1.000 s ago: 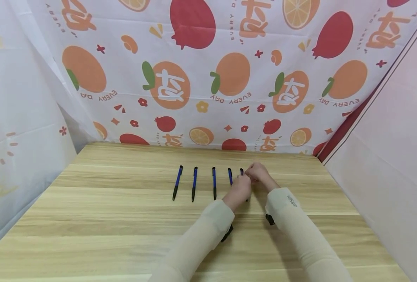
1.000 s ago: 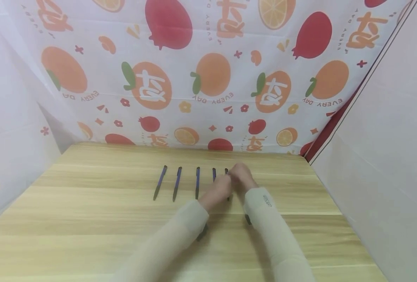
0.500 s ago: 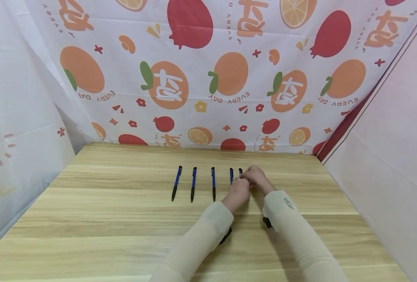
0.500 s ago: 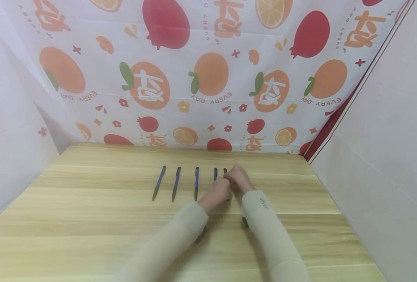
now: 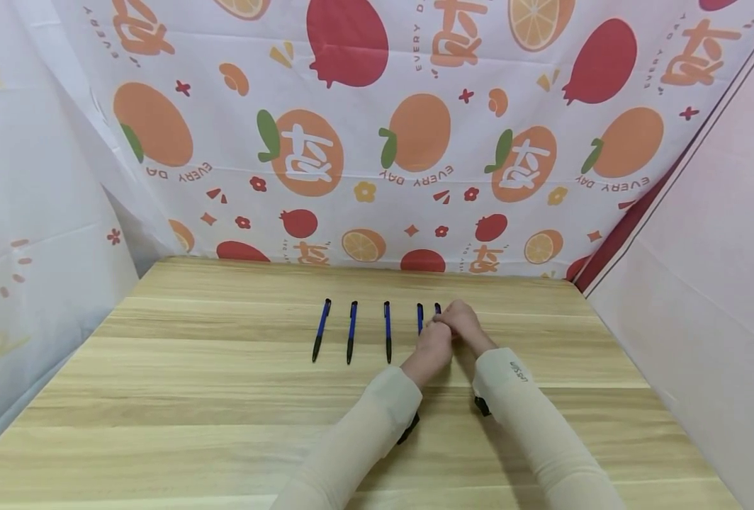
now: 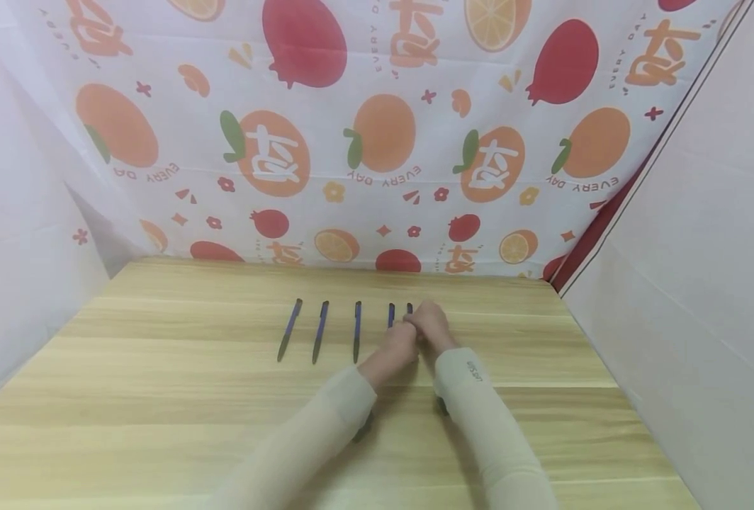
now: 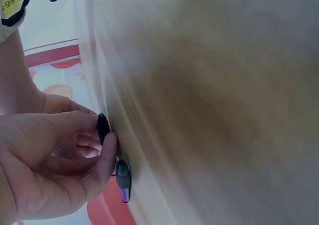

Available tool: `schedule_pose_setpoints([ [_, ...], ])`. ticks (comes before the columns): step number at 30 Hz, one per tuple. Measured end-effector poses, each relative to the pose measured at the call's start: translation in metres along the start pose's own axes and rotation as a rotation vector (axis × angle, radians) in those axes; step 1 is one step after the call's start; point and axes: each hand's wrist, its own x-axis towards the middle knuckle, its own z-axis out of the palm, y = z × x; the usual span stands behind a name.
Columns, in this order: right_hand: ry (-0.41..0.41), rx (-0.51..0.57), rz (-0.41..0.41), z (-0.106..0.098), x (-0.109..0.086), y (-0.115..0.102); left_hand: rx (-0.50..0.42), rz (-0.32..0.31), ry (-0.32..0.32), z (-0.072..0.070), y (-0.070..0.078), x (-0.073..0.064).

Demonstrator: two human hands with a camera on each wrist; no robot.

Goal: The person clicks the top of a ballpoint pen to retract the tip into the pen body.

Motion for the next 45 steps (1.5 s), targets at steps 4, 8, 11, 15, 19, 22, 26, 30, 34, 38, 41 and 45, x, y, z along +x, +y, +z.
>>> schedule_pose_setpoints([
  [4,0.021,0.042,0.034,-0.004,-0.002,-0.003,-0.085,0.015,0.036,0.003,-0.004,0.003],
  [8,0.009,0.184,0.101,-0.011,-0.002,-0.007,-0.274,-0.001,0.070,0.002,-0.013,0.008],
  [11,-0.023,0.336,0.140,-0.018,-0.002,-0.010,-0.559,-0.059,0.026,-0.003,-0.021,0.012],
  [15,-0.069,0.499,0.190,-0.026,-0.001,-0.013,-0.927,-0.132,-0.065,-0.009,-0.029,0.013],
  [19,-0.112,0.576,0.216,-0.031,0.000,-0.013,-1.090,-0.143,-0.094,-0.011,-0.037,0.012],
  [22,-0.144,0.603,0.220,-0.032,0.000,-0.014,-1.129,-0.152,-0.094,-0.012,-0.040,0.010],
  [26,-0.172,0.634,0.214,-0.035,-0.002,-0.015,-1.136,-0.163,-0.087,-0.017,-0.040,0.007],
  [30,-0.203,0.684,0.212,-0.039,-0.003,-0.017,-1.119,-0.141,-0.073,-0.020,-0.040,0.005],
  [34,-0.242,0.728,0.202,-0.041,-0.004,-0.019,-1.084,-0.111,-0.051,-0.021,-0.041,0.003],
  [38,-0.258,0.761,0.200,-0.042,-0.006,-0.020,-1.090,-0.094,-0.073,-0.020,-0.043,0.002],
  [41,-0.261,0.780,0.199,-0.043,-0.008,-0.020,-1.126,-0.089,-0.116,-0.019,-0.044,0.001],
  [45,-0.271,0.803,0.190,-0.043,-0.009,-0.020,-1.164,-0.090,-0.139,-0.019,-0.046,-0.001],
])
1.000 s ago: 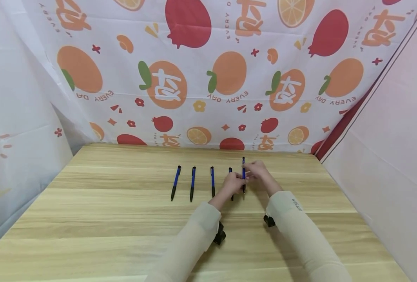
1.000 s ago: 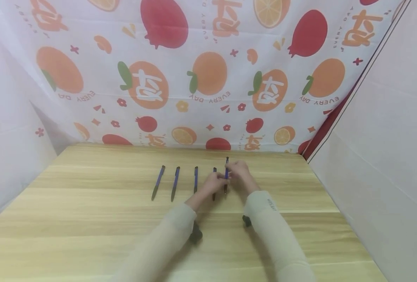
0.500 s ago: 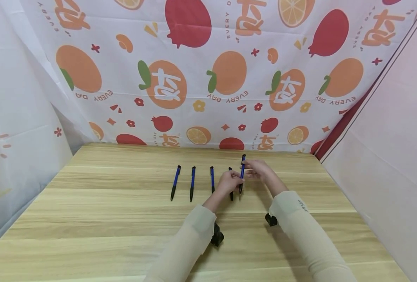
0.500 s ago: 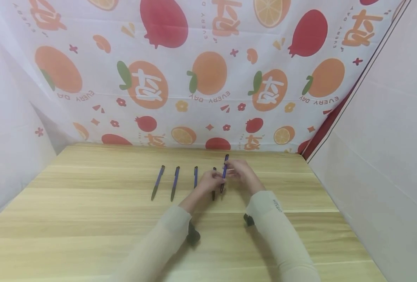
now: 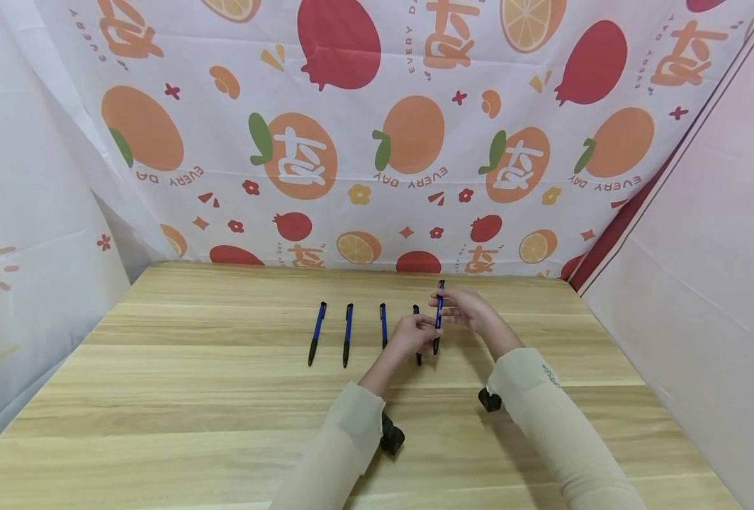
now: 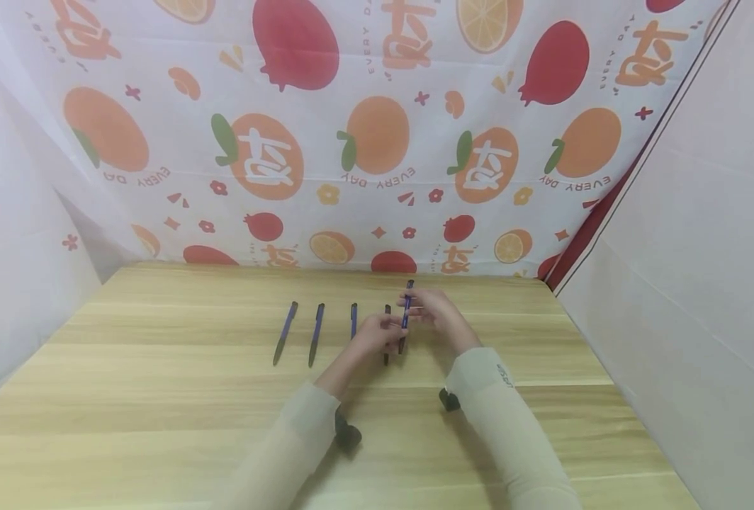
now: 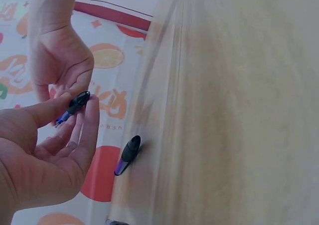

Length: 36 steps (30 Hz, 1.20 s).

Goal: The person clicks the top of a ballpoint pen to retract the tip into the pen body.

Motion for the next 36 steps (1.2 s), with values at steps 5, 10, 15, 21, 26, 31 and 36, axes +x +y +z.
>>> schedule_pose_setpoints([
  [5,-0.026,0.031,0.009,0.000,0.000,0.003,-0.018,0.002,0.006,-0.001,0.000,-0.004],
  [10,-0.048,0.065,0.033,0.000,-0.001,0.005,-0.047,-0.003,0.011,-0.002,0.000,-0.006],
  [15,-0.071,0.067,0.056,0.001,-0.001,0.007,-0.012,0.018,0.025,-0.002,-0.003,-0.008],
  [21,-0.098,0.067,0.061,0.000,-0.001,0.009,0.049,0.058,0.055,0.000,-0.007,-0.012],
  [26,-0.090,0.063,0.078,-0.001,-0.001,0.009,0.116,0.093,0.073,0.003,-0.008,-0.014],
  [31,-0.079,0.063,0.101,-0.001,-0.003,0.008,0.202,0.116,0.094,0.003,-0.007,-0.014],
  [36,-0.088,0.058,0.098,0.000,-0.003,0.003,0.253,0.138,0.110,0.001,-0.006,-0.013],
])
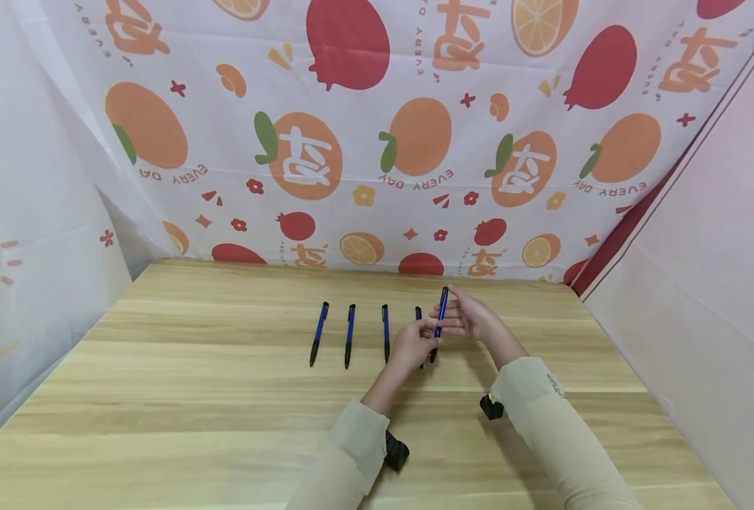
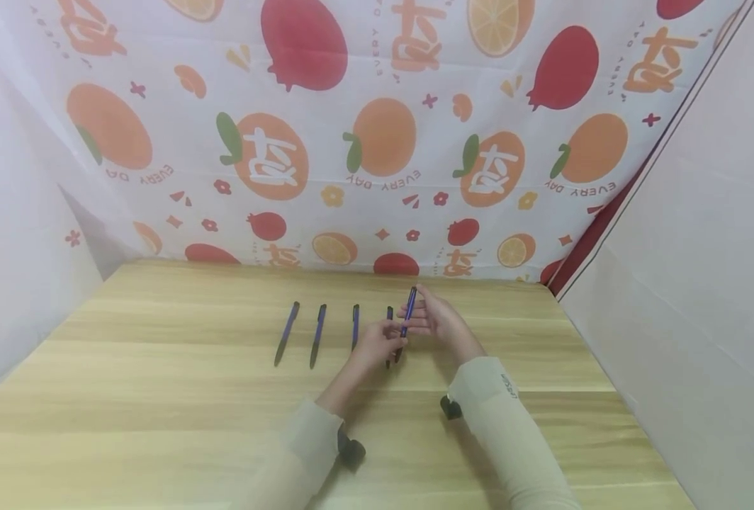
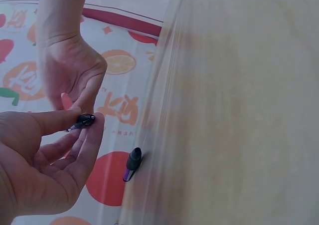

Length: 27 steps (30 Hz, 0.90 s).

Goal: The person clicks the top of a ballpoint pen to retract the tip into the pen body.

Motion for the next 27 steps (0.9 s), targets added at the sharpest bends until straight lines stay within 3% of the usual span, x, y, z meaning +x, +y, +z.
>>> schedule_pose_setpoints([
  [10,-0.016,0.033,-0.004,0.000,-0.001,0.000,0.050,0.002,0.026,0.003,0.003,-0.002],
  [11,-0.045,0.047,-0.020,-0.012,0.017,0.009,0.051,0.002,0.026,0.004,0.003,-0.003],
  [17,-0.030,0.042,-0.003,-0.012,0.012,0.008,-0.007,-0.016,0.002,0.006,0.002,-0.003],
  [18,0.002,0.034,0.017,0.000,-0.008,-0.002,-0.019,-0.022,-0.007,0.006,0.001,-0.003],
  [27,-0.039,0.042,0.020,0.002,-0.013,-0.009,-0.044,-0.036,-0.053,0.006,0.000,-0.002],
])
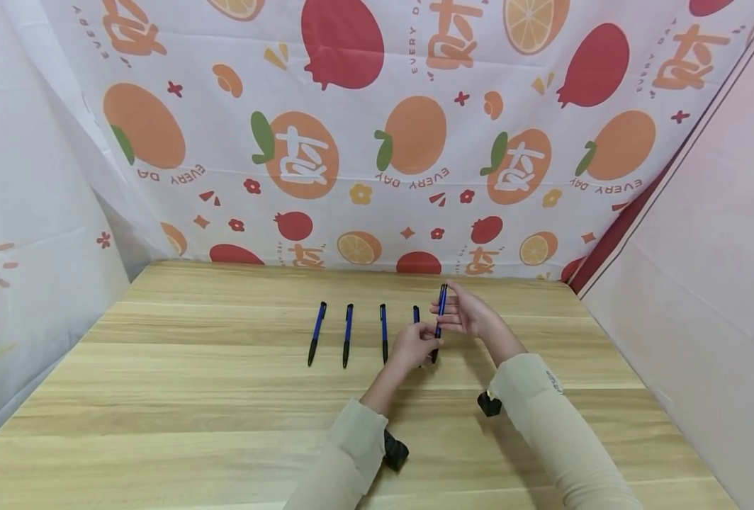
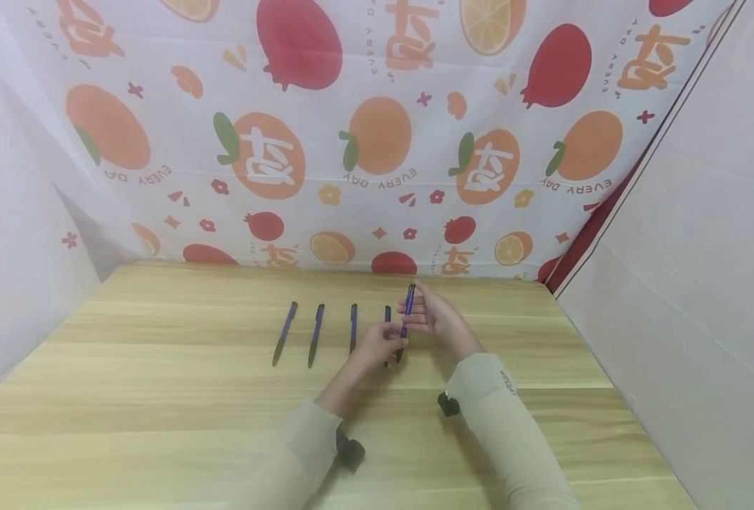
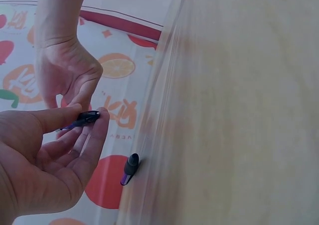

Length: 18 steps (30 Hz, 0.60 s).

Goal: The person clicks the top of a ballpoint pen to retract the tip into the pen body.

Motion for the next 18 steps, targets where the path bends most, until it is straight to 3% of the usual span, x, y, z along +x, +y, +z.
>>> schedule_pose_setpoints([
  [18,0.078,-0.040,0.017,-0.002,0.012,0.001,-0.004,0.000,-0.001,-0.004,0.004,-0.001],
])
